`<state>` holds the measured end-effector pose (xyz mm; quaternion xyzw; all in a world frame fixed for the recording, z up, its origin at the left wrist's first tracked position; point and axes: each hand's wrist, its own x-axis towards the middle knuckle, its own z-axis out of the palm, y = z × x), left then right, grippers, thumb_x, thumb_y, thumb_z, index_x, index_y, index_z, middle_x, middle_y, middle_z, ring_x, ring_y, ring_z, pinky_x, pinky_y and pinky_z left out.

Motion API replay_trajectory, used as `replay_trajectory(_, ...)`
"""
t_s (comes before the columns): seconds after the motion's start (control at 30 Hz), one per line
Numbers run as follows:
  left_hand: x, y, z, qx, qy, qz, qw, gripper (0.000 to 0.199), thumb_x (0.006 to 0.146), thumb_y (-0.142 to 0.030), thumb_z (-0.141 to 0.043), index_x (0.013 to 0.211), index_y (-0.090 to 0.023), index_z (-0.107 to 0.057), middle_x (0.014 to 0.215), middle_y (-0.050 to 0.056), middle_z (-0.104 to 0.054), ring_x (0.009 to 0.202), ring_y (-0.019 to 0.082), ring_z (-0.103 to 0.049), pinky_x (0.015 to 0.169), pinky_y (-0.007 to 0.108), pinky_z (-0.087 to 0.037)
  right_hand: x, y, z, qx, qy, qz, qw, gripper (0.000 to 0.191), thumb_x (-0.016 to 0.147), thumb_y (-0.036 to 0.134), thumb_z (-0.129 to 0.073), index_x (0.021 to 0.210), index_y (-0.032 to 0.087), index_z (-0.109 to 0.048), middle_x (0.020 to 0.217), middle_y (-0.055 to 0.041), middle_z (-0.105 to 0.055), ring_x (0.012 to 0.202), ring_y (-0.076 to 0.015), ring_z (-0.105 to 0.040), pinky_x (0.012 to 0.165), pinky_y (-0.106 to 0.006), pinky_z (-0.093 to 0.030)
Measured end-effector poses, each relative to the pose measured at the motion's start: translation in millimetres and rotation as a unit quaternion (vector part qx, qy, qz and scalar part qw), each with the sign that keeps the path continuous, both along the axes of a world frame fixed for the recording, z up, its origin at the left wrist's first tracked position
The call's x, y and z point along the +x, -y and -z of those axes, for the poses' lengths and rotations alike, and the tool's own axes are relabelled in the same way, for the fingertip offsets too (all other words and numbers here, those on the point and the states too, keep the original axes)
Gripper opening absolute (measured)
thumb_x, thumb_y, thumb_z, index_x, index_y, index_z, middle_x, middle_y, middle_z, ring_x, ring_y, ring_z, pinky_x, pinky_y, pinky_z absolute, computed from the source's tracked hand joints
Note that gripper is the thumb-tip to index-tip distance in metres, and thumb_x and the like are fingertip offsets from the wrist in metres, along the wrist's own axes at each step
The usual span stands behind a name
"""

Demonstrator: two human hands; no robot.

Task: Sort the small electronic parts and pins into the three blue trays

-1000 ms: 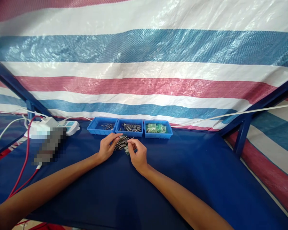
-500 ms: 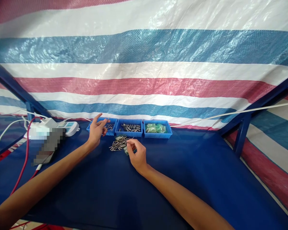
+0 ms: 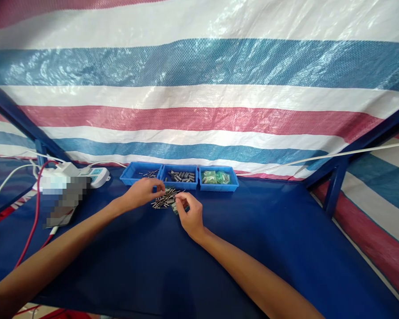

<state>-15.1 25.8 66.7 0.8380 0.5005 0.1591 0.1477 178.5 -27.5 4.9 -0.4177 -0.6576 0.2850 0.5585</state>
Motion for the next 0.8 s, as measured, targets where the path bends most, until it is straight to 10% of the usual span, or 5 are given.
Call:
replay_trajectory(0.3, 17, 16, 17.1, 0.045, -0.174, 0.05, 0.982, 0.017, 0.085, -0.034, -0.053, 0.083, -0.02, -0.062, 0.084, 0.004, -0.066, 0.072, 0.02, -0.063, 0.054, 0.023, -0.036, 0, 0, 0.3, 0.003, 0.001, 0.006, 1.0, 0.011, 0.088, 0.024, -0.053, 0.092, 0.019, -0.062, 0.078, -0.0022, -0.063, 0.067, -0.0139, -0.059, 0.061, -0.025, -0.047)
replay_trajectory(0.8, 24, 22, 27.1, 0.131, -0.108, 0.035, 0.985, 0.016, 0.082, -0.03, -0.054, 0.075, -0.017, -0.061, 0.077, 0.002, -0.064, 0.061, 0.014, -0.059, 0.049, 0.021, -0.033, 1, -2, -1.3, 0.001, 0.019, 0.016, 1.0, 0.012, 0.088, 0.023, -0.051, 0.094, 0.02, -0.061, 0.08, -0.0022, -0.061, 0.07, -0.0149, -0.059, 0.063, -0.025, -0.047)
